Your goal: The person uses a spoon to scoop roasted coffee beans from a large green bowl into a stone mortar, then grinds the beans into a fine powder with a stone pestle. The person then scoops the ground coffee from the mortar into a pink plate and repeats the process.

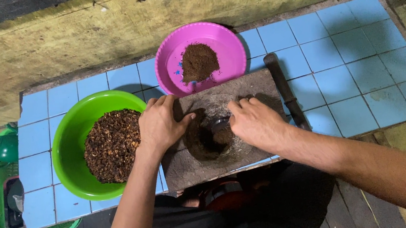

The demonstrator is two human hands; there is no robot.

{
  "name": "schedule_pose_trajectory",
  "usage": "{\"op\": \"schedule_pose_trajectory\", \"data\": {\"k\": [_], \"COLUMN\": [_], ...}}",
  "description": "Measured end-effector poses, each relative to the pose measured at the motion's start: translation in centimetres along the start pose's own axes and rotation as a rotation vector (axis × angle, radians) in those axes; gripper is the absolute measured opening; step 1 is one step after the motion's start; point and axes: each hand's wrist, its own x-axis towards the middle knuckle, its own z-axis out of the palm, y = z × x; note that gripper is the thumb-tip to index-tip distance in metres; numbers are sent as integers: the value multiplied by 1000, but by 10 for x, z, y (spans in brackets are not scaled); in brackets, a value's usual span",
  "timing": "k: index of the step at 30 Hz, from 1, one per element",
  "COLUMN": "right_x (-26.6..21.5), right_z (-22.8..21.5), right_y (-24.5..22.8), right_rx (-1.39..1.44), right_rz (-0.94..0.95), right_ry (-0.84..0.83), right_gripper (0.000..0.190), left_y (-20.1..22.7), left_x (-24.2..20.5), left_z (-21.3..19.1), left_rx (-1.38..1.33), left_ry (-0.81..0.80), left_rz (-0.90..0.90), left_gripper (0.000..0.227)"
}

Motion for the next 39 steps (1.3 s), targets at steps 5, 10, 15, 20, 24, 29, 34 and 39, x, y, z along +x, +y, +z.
{"op": "schedule_pose_trajectory", "data": {"k": [5,10,15,20,24,29,34,39], "right_x": [0,4,-2,-12,-23,-28,-29,-38], "right_z": [22,41,46,36,24,29,31,33], "right_y": [-10,-10,-14,-24,-33,-35,-46,-52], "right_rx": [-54,-21,-64,-31,83,128,103,218], "right_rz": [31,101,114,155,188,188,212,232], "right_ry": [107,122,225,184,130,66,64,30], "right_gripper": [15,15,16,17,19,22,19,20], "left_y": [1,-9,3,-1,5,13,14,17], "left_x": [2,8,-5,-10,-17,-24,-31,-40], "left_z": [-4,9,1,8,4,-1,1,5], "left_rx": [15,-31,-23,2,-21,4,18,44], "left_ry": [-44,37,18,25,49,84,137,254], "left_rz": [-23,20,-19,-17,1,14,34,88], "left_gripper": [58,51,51,53,52,50,47,45]}}
